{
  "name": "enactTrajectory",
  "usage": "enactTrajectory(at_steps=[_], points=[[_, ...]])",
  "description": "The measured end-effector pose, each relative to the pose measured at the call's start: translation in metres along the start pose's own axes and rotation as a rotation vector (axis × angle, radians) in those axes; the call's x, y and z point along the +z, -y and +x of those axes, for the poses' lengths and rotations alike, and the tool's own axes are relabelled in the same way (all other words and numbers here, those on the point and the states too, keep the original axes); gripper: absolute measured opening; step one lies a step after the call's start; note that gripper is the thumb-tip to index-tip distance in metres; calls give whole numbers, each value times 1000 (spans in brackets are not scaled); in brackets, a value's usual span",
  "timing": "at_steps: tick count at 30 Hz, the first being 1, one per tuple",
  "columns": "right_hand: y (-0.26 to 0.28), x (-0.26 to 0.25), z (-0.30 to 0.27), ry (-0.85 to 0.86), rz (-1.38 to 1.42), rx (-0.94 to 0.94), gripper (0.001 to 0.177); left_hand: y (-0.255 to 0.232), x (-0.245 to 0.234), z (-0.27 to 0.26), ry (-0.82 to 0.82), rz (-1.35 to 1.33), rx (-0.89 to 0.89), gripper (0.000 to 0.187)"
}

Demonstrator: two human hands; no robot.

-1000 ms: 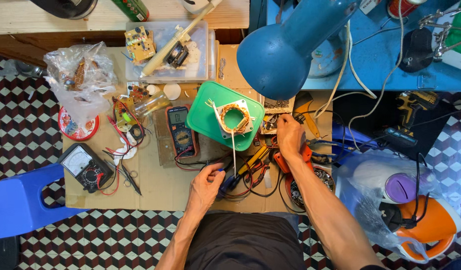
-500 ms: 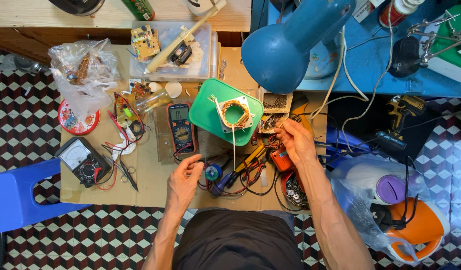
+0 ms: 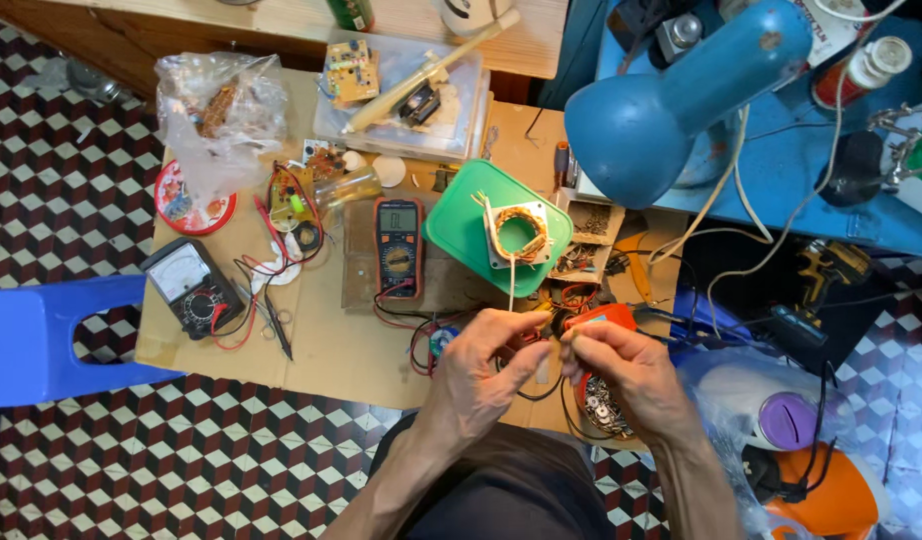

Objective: The person works on a toroidal transformer coil, stripping and twisting wires, then uses a heat gun to apply heat to the coil. They repeatedly inspect the coil and adjust the wires throughout the process.

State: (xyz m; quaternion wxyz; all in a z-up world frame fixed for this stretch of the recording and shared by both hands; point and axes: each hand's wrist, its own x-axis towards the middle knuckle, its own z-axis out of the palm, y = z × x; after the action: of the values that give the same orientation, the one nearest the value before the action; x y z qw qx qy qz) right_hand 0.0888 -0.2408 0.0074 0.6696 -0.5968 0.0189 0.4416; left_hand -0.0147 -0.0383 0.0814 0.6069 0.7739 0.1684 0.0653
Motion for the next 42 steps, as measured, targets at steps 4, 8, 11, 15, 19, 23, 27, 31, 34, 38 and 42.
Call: enactTrajectory(at_steps=[4,8,11,15,19,23,27,31,34,38,42], points=[[20,18,-10,60,-58,124,23,3,-2,2,104,-80,-25,25],[26,25,-6,60,-111,112,24,14,-8,-2,90,-124,-18,22],[25,31,0,4,-77,46,25,26,-4,0,56,-218,-231,21],[24,40,4,-17,149,-45,25,47,8,0,-38,-535,-341,23],[14,61,9,-122,220,-153,23,62,16,8,-89,-802,-415,28],[10,69,13,-133,116,-282,19,62,14,11,-87,-843,-494,29],[11,69,15,-154,44,-341,18,59,11,16,-48,-831,-511,30],[8,69,19,-230,38,-367,17,60,13,23,-96,-633,-381,27],[7,65,28,-302,96,-358,15,56,11,28,-183,-341,-221,24],[3,57,44,-353,135,-393,14,48,6,45,-233,112,-49,22],[-6,51,57,-344,167,-429,14,45,4,58,-204,240,0,22]])
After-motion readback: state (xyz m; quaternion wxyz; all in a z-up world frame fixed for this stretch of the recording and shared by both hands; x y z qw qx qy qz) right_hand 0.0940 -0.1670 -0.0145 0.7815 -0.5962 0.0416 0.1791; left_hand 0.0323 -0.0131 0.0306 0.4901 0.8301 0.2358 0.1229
